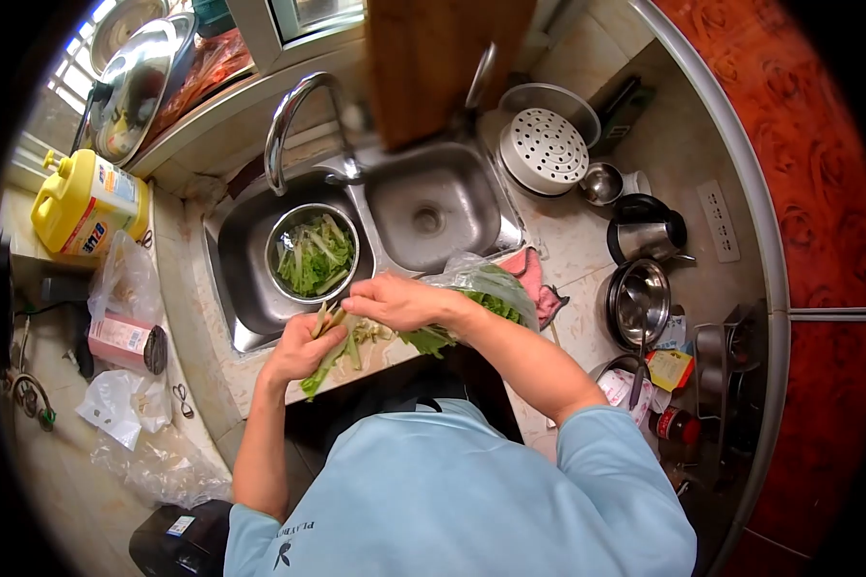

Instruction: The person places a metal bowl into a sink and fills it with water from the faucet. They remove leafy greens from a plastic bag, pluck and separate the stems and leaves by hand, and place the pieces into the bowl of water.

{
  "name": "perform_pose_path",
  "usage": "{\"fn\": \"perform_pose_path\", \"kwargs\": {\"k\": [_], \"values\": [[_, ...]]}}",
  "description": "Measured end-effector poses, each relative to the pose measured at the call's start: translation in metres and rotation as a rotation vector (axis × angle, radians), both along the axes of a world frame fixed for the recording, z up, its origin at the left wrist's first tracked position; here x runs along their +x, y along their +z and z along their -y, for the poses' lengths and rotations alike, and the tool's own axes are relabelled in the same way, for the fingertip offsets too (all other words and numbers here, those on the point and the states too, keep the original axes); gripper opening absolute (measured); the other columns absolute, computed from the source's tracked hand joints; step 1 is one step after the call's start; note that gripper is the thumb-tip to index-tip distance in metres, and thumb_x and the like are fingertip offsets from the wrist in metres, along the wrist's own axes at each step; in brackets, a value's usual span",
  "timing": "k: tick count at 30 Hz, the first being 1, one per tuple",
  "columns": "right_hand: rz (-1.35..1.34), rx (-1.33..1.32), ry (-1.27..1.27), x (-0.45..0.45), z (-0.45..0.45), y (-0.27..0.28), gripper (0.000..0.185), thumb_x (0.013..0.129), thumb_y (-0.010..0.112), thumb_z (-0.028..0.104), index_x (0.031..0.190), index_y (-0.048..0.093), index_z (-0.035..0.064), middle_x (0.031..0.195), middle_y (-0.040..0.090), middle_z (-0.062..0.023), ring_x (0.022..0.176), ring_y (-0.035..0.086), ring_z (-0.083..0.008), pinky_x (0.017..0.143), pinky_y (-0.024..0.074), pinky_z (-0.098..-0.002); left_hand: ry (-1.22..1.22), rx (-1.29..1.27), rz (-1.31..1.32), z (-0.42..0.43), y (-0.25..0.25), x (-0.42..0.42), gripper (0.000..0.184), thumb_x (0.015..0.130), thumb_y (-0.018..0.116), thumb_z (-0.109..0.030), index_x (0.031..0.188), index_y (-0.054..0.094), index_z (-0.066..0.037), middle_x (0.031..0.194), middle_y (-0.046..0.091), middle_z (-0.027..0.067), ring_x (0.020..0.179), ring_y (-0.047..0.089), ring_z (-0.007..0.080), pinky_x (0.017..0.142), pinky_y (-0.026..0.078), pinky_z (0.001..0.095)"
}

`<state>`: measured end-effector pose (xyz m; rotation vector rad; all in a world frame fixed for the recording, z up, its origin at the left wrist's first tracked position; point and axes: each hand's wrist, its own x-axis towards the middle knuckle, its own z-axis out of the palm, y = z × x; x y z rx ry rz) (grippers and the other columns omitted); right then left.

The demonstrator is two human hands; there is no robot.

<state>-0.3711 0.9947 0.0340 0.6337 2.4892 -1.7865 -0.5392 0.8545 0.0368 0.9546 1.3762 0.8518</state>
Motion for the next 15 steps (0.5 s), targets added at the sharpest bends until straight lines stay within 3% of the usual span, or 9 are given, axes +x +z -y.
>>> {"fn": "perform_pose_path", "kwargs": {"k": [2,3,4,6,8,10,12,14,15], "values": [[0.051,-0.408,0.106,0.003,0.000,-0.006,0.038,0.098,0.046,0.033,0.077,0.054,0.0010,0.064,0.052,-0.0033,0.059,0.051,-0.0167,0.057,0.0409,-0.0298,-0.111,-0.032,-0.001,0.007,-0.026,-0.014,0.017,0.090,0.063,-0.020,0.087,0.064,-0.003,0.074,0.053,-0.0066,0.066,0.043,0.0041,0.059,0.038,0.0220],[-0.003,-0.578,0.144,0.005,0.000,-0.012,0.037,0.098,0.044,0.032,0.076,0.053,0.0033,0.062,0.049,-0.0021,0.057,0.048,-0.0145,0.055,0.0394,-0.0278,-0.108,-0.064,0.179,0.011,-0.028,-0.014,0.018,0.090,0.063,-0.021,0.093,0.064,-0.003,0.078,0.054,-0.0059,0.066,0.045,0.0043,0.059,0.038,0.0213],[-0.002,-0.575,0.151,0.004,0.001,-0.014,0.037,0.098,0.044,0.032,0.076,0.053,0.0033,0.062,0.049,-0.0021,0.057,0.048,-0.0145,0.055,0.0394,-0.0278,-0.106,-0.097,0.360,0.016,-0.033,-0.014,0.021,0.090,0.063,-0.022,0.099,0.063,-0.003,0.082,0.056,-0.0052,0.066,0.046,0.0045,0.060,0.038,0.0205],[-0.057,-0.909,0.052,0.001,0.003,-0.019,0.036,0.100,0.038,0.029,0.078,0.051,0.0035,0.064,0.048,-0.0022,0.056,0.047,-0.0135,0.055,0.0409,-0.0279,-0.039,-0.048,0.411,0.019,-0.052,-0.008,0.027,0.090,0.064,-0.026,0.108,0.062,-0.005,0.086,0.057,-0.0057,0.074,0.049,0.0043,0.060,0.041,0.0220],[-0.191,-0.928,0.020,-0.002,0.003,-0.038,0.034,0.100,0.038,0.032,0.081,0.050,0.0056,0.065,0.047,-0.0024,0.056,0.046,-0.0137,0.055,0.0413,-0.0285,0.250,-0.089,0.546,0.015,-0.049,0.001,0.029,0.090,0.063,-0.028,0.107,0.062,-0.004,0.085,0.058,-0.0044,0.073,0.050,0.0045,0.060,0.042,0.0223],[-0.402,-1.314,-0.607,-0.005,-0.006,-0.050,0.036,0.097,0.042,0.038,0.082,0.051,0.0074,0.066,0.045,-0.0025,0.058,0.047,-0.0144,0.056,0.0434,-0.0288,0.376,-0.055,0.413,0.010,-0.076,-0.005,0.031,0.090,0.063,-0.032,0.103,0.062,-0.003,0.082,0.059,-0.0020,0.069,0.051,0.0057,0.060,0.042,0.0233],[-0.449,-1.297,-0.634,0.000,-0.010,-0.054,0.035,0.096,0.043,0.042,0.085,0.050,0.0089,0.068,0.044,-0.0020,0.061,0.047,-0.0144,0.057,0.0445,-0.0288,0.654,-0.070,0.147,-0.007,-0.083,-0.004,0.034,0.089,0.064,-0.034,0.099,0.063,-0.002,0.080,0.059,-0.0011,0.067,0.051,0.0071,0.059,0.041,0.0245],[-0.445,-1.292,-0.660,0.002,-0.009,-0.050,0.035,0.097,0.043,0.041,0.085,0.050,0.0092,0.069,0.045,-0.0020,0.062,0.048,-0.0143,0.059,0.0450,-0.0292,0.701,-0.244,0.107,-0.030,-0.097,-0.027,0.041,0.088,0.063,-0.038,0.100,0.064,0.001,0.077,0.060,0.0036,0.066,0.051,0.0110,0.060,0.042,0.0280],[-0.444,-1.354,-0.663,0.003,-0.008,-0.050,0.031,0.098,0.042,0.037,0.086,0.048,0.0093,0.070,0.045,-0.0024,0.063,0.047,-0.0152,0.059,0.0443,-0.0311,0.659,-0.261,0.008,-0.046,-0.097,-0.044,0.047,0.088,0.063,-0.039,0.110,0.059,0.003,0.092,0.060,0.0078,0.082,0.054,0.0144,0.071,0.044,0.0280]]}}
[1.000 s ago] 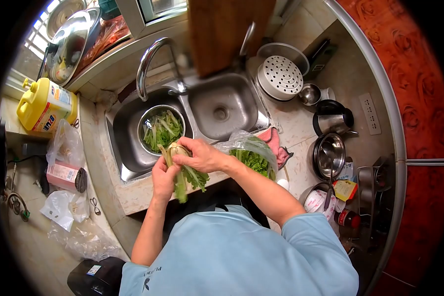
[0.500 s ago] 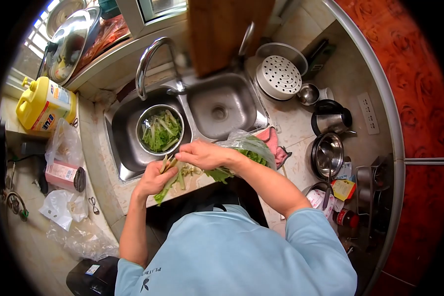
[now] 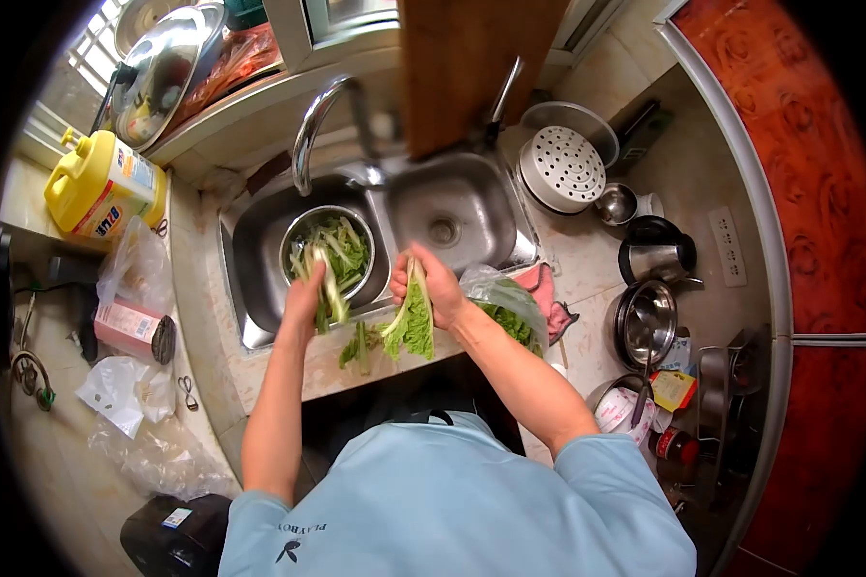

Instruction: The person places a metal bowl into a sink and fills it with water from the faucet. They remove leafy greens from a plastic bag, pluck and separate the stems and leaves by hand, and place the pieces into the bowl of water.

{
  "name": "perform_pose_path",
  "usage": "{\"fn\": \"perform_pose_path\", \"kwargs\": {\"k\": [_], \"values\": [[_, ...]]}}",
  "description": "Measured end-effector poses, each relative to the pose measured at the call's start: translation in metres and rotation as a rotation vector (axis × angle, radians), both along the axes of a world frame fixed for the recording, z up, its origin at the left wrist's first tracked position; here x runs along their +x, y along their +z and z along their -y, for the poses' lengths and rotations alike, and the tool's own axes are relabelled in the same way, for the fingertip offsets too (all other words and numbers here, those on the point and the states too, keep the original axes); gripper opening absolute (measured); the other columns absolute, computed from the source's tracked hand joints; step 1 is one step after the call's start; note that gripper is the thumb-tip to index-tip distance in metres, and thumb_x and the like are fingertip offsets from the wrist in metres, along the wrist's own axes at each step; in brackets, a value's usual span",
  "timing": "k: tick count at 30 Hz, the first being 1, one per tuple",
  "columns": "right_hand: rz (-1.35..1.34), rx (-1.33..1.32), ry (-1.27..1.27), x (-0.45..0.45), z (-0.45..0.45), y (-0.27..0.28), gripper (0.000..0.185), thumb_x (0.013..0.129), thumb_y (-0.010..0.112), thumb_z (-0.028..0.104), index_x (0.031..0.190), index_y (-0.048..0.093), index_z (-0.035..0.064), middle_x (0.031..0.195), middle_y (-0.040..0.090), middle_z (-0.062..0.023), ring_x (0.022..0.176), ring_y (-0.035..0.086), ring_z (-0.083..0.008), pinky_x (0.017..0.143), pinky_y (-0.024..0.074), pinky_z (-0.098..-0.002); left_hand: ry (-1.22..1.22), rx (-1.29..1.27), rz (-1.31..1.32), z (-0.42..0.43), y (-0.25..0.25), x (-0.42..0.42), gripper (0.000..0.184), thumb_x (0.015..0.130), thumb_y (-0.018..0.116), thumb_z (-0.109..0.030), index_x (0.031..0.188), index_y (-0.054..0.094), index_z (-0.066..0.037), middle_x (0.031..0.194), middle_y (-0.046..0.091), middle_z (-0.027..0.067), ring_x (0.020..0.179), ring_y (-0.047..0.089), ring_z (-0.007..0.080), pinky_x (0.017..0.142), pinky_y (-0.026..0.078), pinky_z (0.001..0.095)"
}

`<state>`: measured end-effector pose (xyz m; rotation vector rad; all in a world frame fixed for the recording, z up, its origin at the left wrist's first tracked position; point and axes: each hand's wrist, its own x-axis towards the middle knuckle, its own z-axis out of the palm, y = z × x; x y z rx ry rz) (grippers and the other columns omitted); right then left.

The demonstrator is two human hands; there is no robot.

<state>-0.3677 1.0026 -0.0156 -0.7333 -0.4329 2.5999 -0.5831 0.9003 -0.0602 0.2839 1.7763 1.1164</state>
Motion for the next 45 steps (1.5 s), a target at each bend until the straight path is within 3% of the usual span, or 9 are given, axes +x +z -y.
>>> {"fn": "perform_pose_path", "kwargs": {"k": [4,13,25,29,31,34,37,42,45], "values": [[0.030,0.153,-0.011,-0.006,0.003,0.006,0.023,0.096,0.046,0.028,0.084,0.049,0.0084,0.070,0.047,-0.0033,0.066,0.049,-0.0155,0.062,0.0460,-0.0304,0.068,0.156,-0.536,-0.011,-0.017,0.005,0.062,0.090,0.061,-0.039,0.130,0.045,0.006,0.124,0.056,0.0185,0.112,0.055,0.0221,0.094,0.043,0.0308],[0.573,1.504,0.072,-0.003,0.020,0.008,0.032,0.097,0.045,0.025,0.085,0.062,0.0008,0.088,0.053,-0.0122,0.086,0.052,-0.0258,0.082,0.0420,-0.0343,-0.369,0.427,0.275,0.022,0.030,0.079,0.042,0.098,0.051,-0.031,0.128,0.049,-0.002,0.112,0.059,0.0028,0.094,0.053,0.0070,0.084,0.044,0.0248],[0.381,1.283,0.496,0.006,0.011,0.040,0.032,0.092,0.058,0.029,0.089,0.055,-0.0025,0.072,0.059,-0.0133,0.065,0.050,-0.0155,0.061,0.0432,-0.0333,-0.422,0.342,-0.148,0.043,0.073,0.072,0.019,0.096,0.053,-0.017,0.093,0.061,0.000,0.072,0.060,0.0018,0.069,0.053,0.0079,0.063,0.045,0.0254],[0.231,0.985,0.768,0.010,0.003,0.043,0.028,0.095,0.054,0.029,0.089,0.058,0.0026,0.072,0.055,0.0009,0.060,0.044,-0.0078,0.054,0.0384,-0.0250,-0.525,0.430,-0.547,0.045,0.074,0.060,0.024,0.098,0.049,-0.018,0.085,0.059,0.000,0.066,0.054,-0.0003,0.060,0.047,0.0086,0.056,0.039,0.0231],[0.190,0.864,0.703,0.008,0.005,0.033,0.026,0.096,0.053,0.029,0.090,0.058,0.0044,0.071,0.054,0.0024,0.059,0.044,-0.0061,0.052,0.0373,-0.0229,-0.498,0.498,-0.526,0.045,0.063,0.060,0.025,0.099,0.048,-0.021,0.085,0.058,-0.002,0.062,0.049,-0.0013,0.056,0.042,0.0083,0.052,0.035,0.0228],[0.106,0.743,0.587,0.004,0.010,0.033,0.023,0.097,0.051,0.029,0.093,0.057,0.0068,0.070,0.052,0.0039,0.057,0.045,-0.0044,0.050,0.0372,-0.0205,-0.302,0.439,0.498,0.050,0.049,0.059,0.025,0.100,0.044,-0.027,0.088,0.054,-0.008,0.061,0.044,-0.0024,0.052,0.037,0.0072,0.047,0.027,0.0204],[0.025,0.710,0.421,0.007,0.001,0.024,0.022,0.097,0.050,0.026,0.097,0.058,0.0054,0.074,0.055,0.0017,0.060,0.049,-0.0049,0.051,0.0413,-0.0209,0.047,0.511,0.850,0.069,0.009,0.050,0.029,0.101,0.042,-0.034,0.090,0.052,-0.008,0.063,0.044,-0.0022,0.053,0.038,0.0066,0.048,0.030,0.0218],[0.082,1.094,0.532,-0.007,0.007,0.051,0.025,0.089,0.065,0.019,0.106,0.060,0.0007,0.088,0.060,-0.0034,0.079,0.060,-0.0103,0.066,0.0509,-0.0254,-0.318,0.531,0.354,0.052,0.046,0.051,0.062,0.096,0.041,-0.053,0.128,0.047,0.000,0.114,0.058,0.0064,0.102,0.056,0.0138,0.089,0.046,0.0292],[0.138,1.393,0.395,-0.012,0.004,0.066,0.028,0.083,0.070,0.015,0.105,0.061,0.0000,0.089,0.063,-0.0082,0.079,0.063,-0.0173,0.068,0.0522,-0.0294,-0.499,0.451,0.280,0.045,0.081,0.051,0.047,0.088,0.064,-0.029,0.124,0.051,-0.001,0.108,0.060,0.0040,0.092,0.057,0.0107,0.080,0.048,0.0267]]}}
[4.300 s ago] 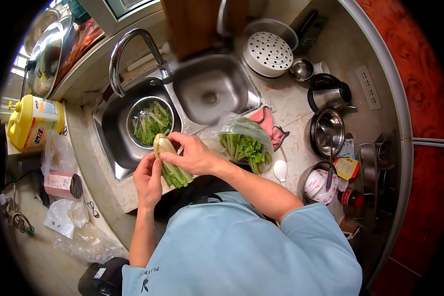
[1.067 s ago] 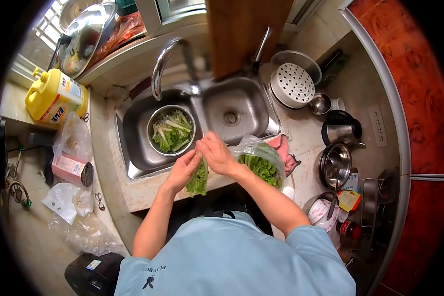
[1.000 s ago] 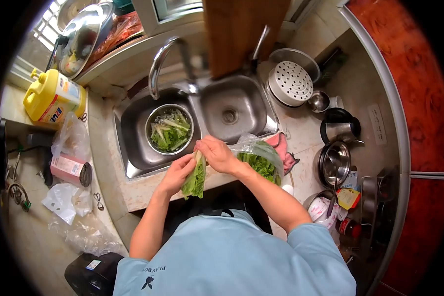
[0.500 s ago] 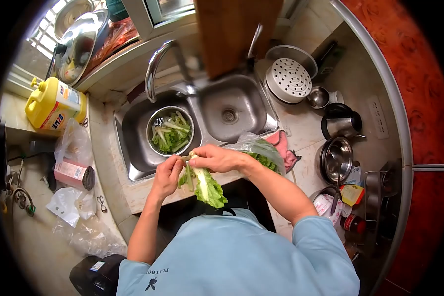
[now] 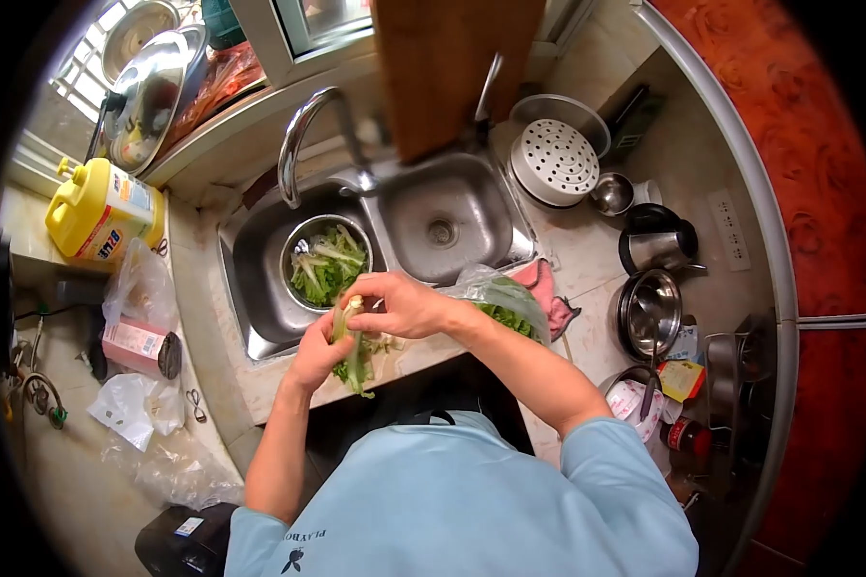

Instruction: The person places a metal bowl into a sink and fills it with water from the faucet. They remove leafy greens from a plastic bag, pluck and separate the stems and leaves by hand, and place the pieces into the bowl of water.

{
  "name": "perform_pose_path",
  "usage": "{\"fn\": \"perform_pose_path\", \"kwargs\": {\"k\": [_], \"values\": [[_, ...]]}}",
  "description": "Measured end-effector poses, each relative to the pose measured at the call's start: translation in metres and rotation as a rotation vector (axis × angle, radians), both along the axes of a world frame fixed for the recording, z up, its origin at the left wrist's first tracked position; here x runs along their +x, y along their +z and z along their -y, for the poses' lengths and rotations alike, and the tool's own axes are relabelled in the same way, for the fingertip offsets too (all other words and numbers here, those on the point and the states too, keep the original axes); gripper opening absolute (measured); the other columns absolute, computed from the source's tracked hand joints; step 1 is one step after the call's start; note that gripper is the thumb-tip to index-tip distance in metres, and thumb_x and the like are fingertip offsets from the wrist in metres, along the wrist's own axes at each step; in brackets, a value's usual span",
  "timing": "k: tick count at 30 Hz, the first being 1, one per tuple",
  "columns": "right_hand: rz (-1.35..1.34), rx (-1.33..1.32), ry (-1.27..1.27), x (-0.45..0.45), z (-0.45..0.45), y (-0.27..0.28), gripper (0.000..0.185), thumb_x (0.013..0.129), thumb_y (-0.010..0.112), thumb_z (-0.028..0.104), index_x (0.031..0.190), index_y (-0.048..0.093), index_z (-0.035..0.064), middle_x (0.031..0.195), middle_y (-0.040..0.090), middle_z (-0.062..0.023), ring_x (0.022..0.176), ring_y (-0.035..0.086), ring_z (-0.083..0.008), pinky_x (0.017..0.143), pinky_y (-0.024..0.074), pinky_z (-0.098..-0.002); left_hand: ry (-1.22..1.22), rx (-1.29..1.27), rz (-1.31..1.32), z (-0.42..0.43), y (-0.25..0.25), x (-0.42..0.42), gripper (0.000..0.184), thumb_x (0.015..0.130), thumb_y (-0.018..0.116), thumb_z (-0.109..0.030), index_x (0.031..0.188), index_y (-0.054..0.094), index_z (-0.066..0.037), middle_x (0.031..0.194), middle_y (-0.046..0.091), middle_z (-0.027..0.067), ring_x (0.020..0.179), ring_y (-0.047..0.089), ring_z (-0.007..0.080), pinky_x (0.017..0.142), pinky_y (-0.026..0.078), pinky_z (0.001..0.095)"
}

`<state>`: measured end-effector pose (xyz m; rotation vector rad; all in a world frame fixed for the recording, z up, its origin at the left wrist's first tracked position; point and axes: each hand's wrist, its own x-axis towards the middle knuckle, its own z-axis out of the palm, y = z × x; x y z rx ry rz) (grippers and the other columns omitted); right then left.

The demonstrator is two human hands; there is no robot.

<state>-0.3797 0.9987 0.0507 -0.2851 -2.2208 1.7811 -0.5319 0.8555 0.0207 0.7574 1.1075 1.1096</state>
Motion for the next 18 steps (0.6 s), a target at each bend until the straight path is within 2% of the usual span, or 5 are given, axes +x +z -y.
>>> {"fn": "perform_pose_path", "kwargs": {"k": [3,7,10,14,18], "values": [[0.073,0.173,0.049,0.006,-0.003,0.015,0.023,0.083,0.065,0.017,0.098,0.062,-0.0005,0.090,0.063,-0.0145,0.079,0.064,-0.0263,0.067,0.0522,-0.0351,0.038,-0.061,-0.131,0.002,0.007,0.001,0.029,0.083,0.066,-0.014,0.108,0.059,-0.001,0.085,0.062,0.0013,0.073,0.056,0.0074,0.065,0.047,0.0239],[0.249,0.558,0.307,0.014,-0.008,0.017,0.022,0.087,0.052,0.021,0.086,0.057,-0.0010,0.083,0.059,-0.0179,0.075,0.059,-0.0380,0.065,0.0477,-0.0465,-0.198,-0.201,-0.258,0.003,0.018,-0.006,0.016,0.084,0.065,-0.016,0.088,0.064,-0.001,0.070,0.060,0.0000,0.064,0.054,0.0066,0.058,0.044,0.0241],[0.432,0.613,0.493,0.014,-0.005,0.024,0.023,0.087,0.050,0.021,0.083,0.055,-0.0013,0.079,0.059,-0.0190,0.072,0.059,-0.0399,0.064,0.0470,-0.0485,-0.405,-0.250,-0.295,-0.001,0.022,-0.011,0.017,0.083,0.064,-0.018,0.084,0.064,0.000,0.067,0.059,0.0004,0.062,0.053,0.0068,0.056,0.043,0.0246],[0.404,0.483,0.543,0.024,0.011,0.002,0.021,0.085,0.050,0.019,0.081,0.054,-0.0011,0.076,0.060,-0.0212,0.072,0.059,-0.0422,0.065,0.0465,-0.0505,-0.594,-0.264,-0.410,-0.003,0.020,-0.016,0.018,0.084,0.064,-0.019,0.086,0.065,-0.001,0.067,0.058,-0.0022,0.060,0.049,0.0060,0.054,0.040,0.0242],[0.410,0.264,0.271,0.030,0.042,-0.035,0.025,0.084,0.047,0.020,0.081,0.057,-0.0026,0.076,0.060,-0.0254,0.075,0.059,-0.0438,0.067,0.0461,-0.0497,-0.642,-0.334,-0.464,-0.007,0.022,-0.015,0.023,0.085,0.065,-0.024,0.084,0.065,0.000,0.068,0.057,-0.0018,0.062,0.048,0.0064,0.056,0.040,0.0250]]}}
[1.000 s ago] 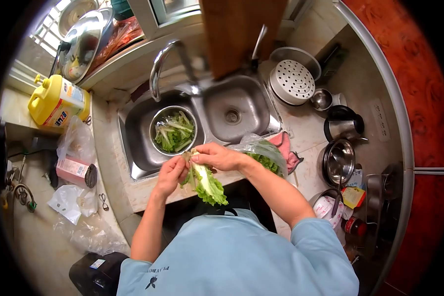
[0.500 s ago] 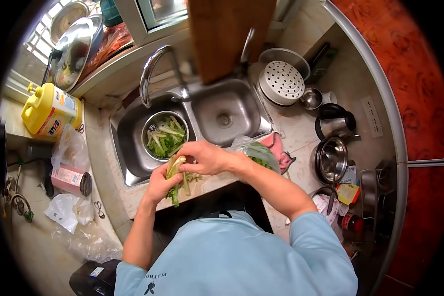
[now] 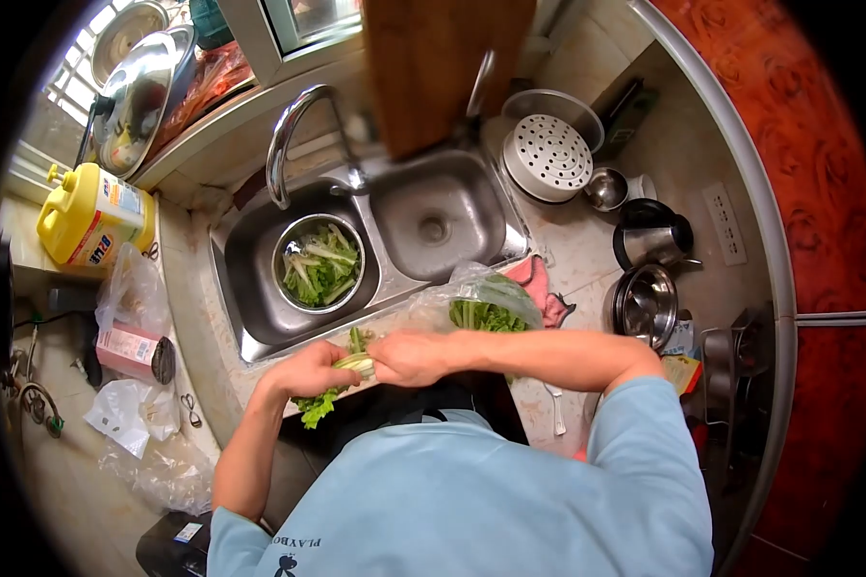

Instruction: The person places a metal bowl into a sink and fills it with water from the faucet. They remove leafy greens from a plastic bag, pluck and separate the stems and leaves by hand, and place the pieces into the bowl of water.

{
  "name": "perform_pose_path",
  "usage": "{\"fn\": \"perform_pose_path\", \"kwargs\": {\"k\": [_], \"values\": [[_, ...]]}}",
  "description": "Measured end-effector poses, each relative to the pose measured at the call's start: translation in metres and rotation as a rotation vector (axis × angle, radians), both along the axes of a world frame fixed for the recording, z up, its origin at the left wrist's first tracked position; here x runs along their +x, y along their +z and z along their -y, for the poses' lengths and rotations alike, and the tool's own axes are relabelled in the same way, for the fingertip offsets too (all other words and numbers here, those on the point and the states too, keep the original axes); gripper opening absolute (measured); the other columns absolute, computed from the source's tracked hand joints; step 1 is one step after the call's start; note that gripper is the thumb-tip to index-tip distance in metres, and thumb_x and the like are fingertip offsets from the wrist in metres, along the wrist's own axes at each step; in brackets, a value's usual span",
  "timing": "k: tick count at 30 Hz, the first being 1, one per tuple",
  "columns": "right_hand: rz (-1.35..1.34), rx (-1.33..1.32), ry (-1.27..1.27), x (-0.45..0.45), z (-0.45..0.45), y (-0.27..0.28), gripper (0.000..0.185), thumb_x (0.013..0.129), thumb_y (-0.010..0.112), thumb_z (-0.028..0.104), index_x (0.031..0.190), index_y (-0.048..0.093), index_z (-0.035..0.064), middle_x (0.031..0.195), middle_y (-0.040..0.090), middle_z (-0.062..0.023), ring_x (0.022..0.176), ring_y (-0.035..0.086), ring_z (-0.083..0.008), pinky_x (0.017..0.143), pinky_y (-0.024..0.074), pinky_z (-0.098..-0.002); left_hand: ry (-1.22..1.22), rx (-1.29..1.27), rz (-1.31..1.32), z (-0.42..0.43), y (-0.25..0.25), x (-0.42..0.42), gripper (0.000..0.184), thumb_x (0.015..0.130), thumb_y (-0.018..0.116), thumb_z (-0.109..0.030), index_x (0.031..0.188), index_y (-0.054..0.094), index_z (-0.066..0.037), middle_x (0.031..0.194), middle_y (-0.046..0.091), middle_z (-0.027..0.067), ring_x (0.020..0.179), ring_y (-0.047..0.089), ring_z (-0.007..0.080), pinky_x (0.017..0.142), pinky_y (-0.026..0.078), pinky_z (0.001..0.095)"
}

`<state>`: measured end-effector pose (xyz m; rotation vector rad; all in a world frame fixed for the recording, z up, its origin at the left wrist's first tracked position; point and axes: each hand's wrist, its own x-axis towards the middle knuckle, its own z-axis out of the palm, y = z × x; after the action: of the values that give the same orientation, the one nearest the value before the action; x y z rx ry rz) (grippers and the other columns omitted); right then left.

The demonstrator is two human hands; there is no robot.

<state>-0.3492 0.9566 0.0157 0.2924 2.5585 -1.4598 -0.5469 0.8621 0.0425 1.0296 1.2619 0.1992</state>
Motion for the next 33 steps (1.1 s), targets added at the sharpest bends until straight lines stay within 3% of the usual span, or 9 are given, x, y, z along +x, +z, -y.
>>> {"fn": "perform_pose_path", "kwargs": {"k": [4,6,9,17,20,28,29,31,33], "values": [[0.043,-0.206,-0.178,-0.001,0.024,-0.021,0.025,0.089,0.044,0.021,0.088,0.055,-0.0008,0.076,0.059,-0.0229,0.068,0.059,-0.0389,0.066,0.0459,-0.0468,0.002,0.139,-0.018,0.013,-0.009,0.003,0.027,0.091,0.061,-0.027,0.090,0.064,-0.001,0.069,0.055,-0.0017,0.065,0.046,0.0052,0.056,0.039,0.0242],[-0.158,-0.298,-0.263,0.000,0.033,-0.038,0.026,0.092,0.041,0.023,0.084,0.054,0.0008,0.066,0.056,-0.0157,0.055,0.053,-0.0269,0.054,0.0435,-0.0401,0.051,0.131,0.050,0.018,-0.013,0.000,0.027,0.093,0.059,-0.028,0.093,0.063,-0.001,0.069,0.053,-0.0022,0.065,0.045,0.0051,0.056,0.038,0.0237],[0.117,-1.068,-0.602,-0.006,0.037,0.003,0.025,0.095,0.036,0.023,0.075,0.044,0.0100,0.058,0.033,0.0027,0.045,0.029,-0.0075,0.039,0.0224,-0.0233,0.275,0.183,0.270,0.025,-0.020,0.001,0.023,0.094,0.057,-0.024,0.094,0.058,-0.002,0.072,0.051,-0.0030,0.065,0.043,0.0074,0.059,0.039,0.0241],[-0.034,-1.602,-0.886,-0.023,0.051,0.007,0.028,0.095,0.037,0.027,0.074,0.043,0.0096,0.059,0.032,0.0045,0.044,0.026,-0.0054,0.037,0.0164,-0.0227,0.690,0.372,0.471,0.043,-0.041,0.020,0.020,0.095,0.056,-0.023,0.097,0.057,-0.003,0.075,0.052,-0.0037,0.066,0.044,0.0057,0.059,0.038,0.0210],[-0.118,-1.698,-0.956,-0.031,0.059,0.007,0.031,0.097,0.037,0.029,0.073,0.042,0.0099,0.059,0.031,0.0048,0.044,0.025,-0.0058,0.037,0.0168,-0.0227,0.716,0.549,0.217,0.037,-0.027,0.024,0.016,0.094,0.057,-0.018,0.096,0.058,-0.002,0.077,0.055,-0.0017,0.068,0.047,0.0077,0.063,0.041,0.0226],[-0.208,-0.299,-0.166,-0.019,-0.006,0.008,0.027,0.097,0.050,0.025,0.090,0.061,0.0008,0.074,0.060,-0.0077,0.068,0.058,-0.0153,0.062,0.0455,-0.0294,0.356,0.593,-0.035,0.026,0.005,0.013,0.011,0.085,0.064,-0.009,0.091,0.060,-0.001,0.072,0.058,0.0047,0.066,0.051,0.0120,0.061,0.042,0.0271],[-0.208,-0.299,-0.166,-0.019,-0.005,0.010,0.027,0.097,0.050,0.025,0.090,0.061,0.0008,0.074,0.060,-0.0077,0.068,0.058,-0.0153,0.062,0.0455,-0.0294,0.391,0.608,-0.080,0.024,0.005,0.018,0.011,0.085,0.064,-0.010,0.091,0.060,-0.001,0.072,0.058,0.0056,0.065,0.051,0.0130,0.061,0.042,0.0280],[-0.342,-0.086,-0.267,-0.020,-0.005,0.012,0.027,0.093,0.052,0.022,0.079,0.057,-0.0006,0.071,0.057,-0.0180,0.068,0.056,-0.0351,0.061,0.0438,-0.0399,0.438,0.673,-0.174,0.022,0.000,0.025,0.010,0.084,0.064,-0.010,0.090,0.062,-0.002,0.072,0.059,0.0099,0.061,0.053,0.0202,0.060,0.044,0.0311],[-0.403,-0.091,-0.402,-0.025,0.001,0.004,0.026,0.093,0.052,0.020,0.077,0.056,-0.0002,0.070,0.056,-0.0178,0.069,0.056,-0.0366,0.060,0.0436,-0.0408,0.475,0.797,-0.273,0.017,-0.006,0.032,0.011,0.083,0.064,-0.009,0.090,0.062,-0.002,0.072,0.059,0.0112,0.063,0.055,0.0238,0.060,0.044,0.0320]]}}
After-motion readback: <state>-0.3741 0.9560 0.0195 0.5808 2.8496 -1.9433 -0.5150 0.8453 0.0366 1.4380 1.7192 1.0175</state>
